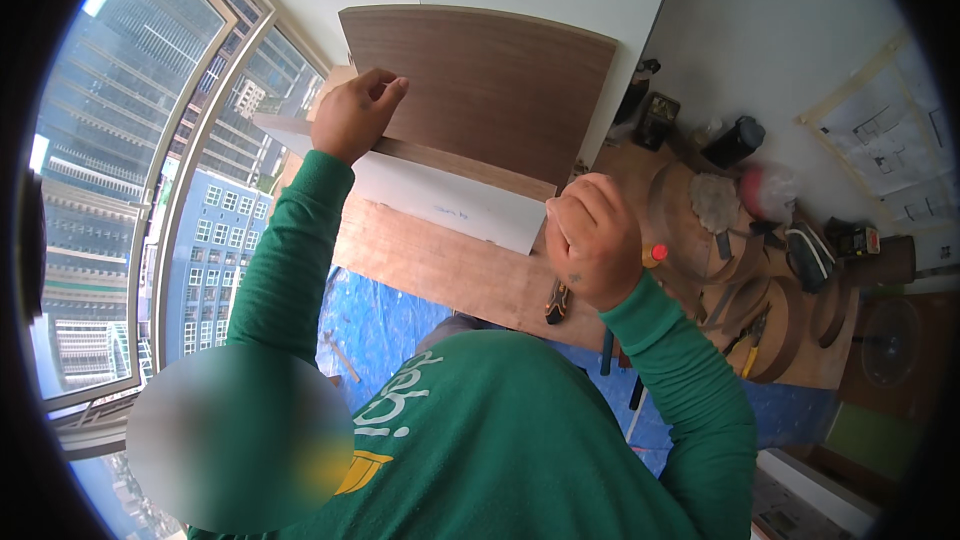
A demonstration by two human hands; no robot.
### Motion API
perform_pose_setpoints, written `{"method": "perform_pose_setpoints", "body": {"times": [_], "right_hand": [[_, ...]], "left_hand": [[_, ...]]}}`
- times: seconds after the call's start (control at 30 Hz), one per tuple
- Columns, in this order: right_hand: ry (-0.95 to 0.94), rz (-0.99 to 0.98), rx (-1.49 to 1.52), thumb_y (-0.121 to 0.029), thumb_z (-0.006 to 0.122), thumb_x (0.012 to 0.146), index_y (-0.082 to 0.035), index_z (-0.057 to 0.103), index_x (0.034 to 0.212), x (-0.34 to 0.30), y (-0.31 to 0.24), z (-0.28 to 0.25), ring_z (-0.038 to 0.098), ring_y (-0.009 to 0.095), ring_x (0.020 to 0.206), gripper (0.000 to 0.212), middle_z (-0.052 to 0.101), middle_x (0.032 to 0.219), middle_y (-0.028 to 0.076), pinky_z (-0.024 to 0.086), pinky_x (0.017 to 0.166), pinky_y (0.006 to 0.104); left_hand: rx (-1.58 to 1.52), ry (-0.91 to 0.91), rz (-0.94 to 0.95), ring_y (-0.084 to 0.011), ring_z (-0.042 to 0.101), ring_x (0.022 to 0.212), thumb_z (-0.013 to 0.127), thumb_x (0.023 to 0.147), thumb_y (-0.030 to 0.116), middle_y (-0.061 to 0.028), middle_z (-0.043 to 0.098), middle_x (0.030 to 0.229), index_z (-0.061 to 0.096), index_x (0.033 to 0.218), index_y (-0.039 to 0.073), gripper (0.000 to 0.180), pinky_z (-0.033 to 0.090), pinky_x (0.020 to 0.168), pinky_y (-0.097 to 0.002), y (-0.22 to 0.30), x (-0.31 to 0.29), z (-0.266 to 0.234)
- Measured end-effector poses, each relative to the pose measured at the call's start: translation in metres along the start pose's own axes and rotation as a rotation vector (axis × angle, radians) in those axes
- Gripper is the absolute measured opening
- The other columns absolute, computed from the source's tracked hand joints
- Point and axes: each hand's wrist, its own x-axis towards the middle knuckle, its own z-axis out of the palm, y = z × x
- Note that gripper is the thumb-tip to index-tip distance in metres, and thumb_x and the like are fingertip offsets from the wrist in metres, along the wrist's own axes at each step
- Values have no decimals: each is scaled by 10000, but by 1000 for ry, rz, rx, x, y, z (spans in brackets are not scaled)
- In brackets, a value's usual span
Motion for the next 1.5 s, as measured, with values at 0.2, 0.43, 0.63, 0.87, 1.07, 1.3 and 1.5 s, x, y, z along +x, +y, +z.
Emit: {"method": "perform_pose_setpoints", "body": {"times": [0.2,0.43,0.63,0.87,1.07,1.3,1.5], "right_hand": [[34,178,90,76,677,888,-22,604,943,-8,-2,12,643,350,858,135,636,908,135,539,735,451],[30,543,210,27,649,975,-8,591,960,-41,12,9,625,272,785,70,621,900,125,524,740,391],[-518,768,492,-2,605,1026,5,625,1036,-128,11,15,622,180,821,23,630,893,64,538,784,324],[-449,1406,837,-61,635,985,-10,684,1041,-261,-6,31,681,171,680,89,677,834,73,555,659,369],[-302,1467,474,-98,660,997,-9,698,1043,-355,-4,7,723,179,824,107,723,854,117,563,754,361],[-68,1276,510,-91,677,993,-8,697,1057,-321,23,4,686,214,888,106,727,956,134,555,844,372],[-40,1438,256,-72,678,965,-12,691,1047,-351,53,-14,706,266,863,102,739,977,142,564,806,386]], "left_hand": [[-14,31,18,-321,787,1031,657,1043,532,-135,827,1088,803,1233,105,490,596,945,-429,2,3,1],[-5,-1,10,-320,790,1070,643,1038,546,-122,834,1143,794,1258,101,518,601,983,-425,3,5,-2],[-37,-30,-11,-333,788,1053,652,1038,540,-140,831,1121,794,1256,105,506,608,936,-437,1,5,-1],[-80,29,192,-334,804,981,688,1056,449,-189,823,1073,804,1208,55,438,605,872,-425,-19,12,10],[-88,-56,153,-330,792,1068,683,1069,441,-195,819,1147,799,1242,38,453,583,958,-412,-28,14,11],[50,190,373,-293,808,964,708,1079,338,-142,828,1013,823,1139,47,319,604,858,-398,-11,-5,9],[-327,-227,669,-289,795,994,783,1021,411,-180,806,1056,767,1241,-3,468,604,865,-401,51,-57,14]]}}
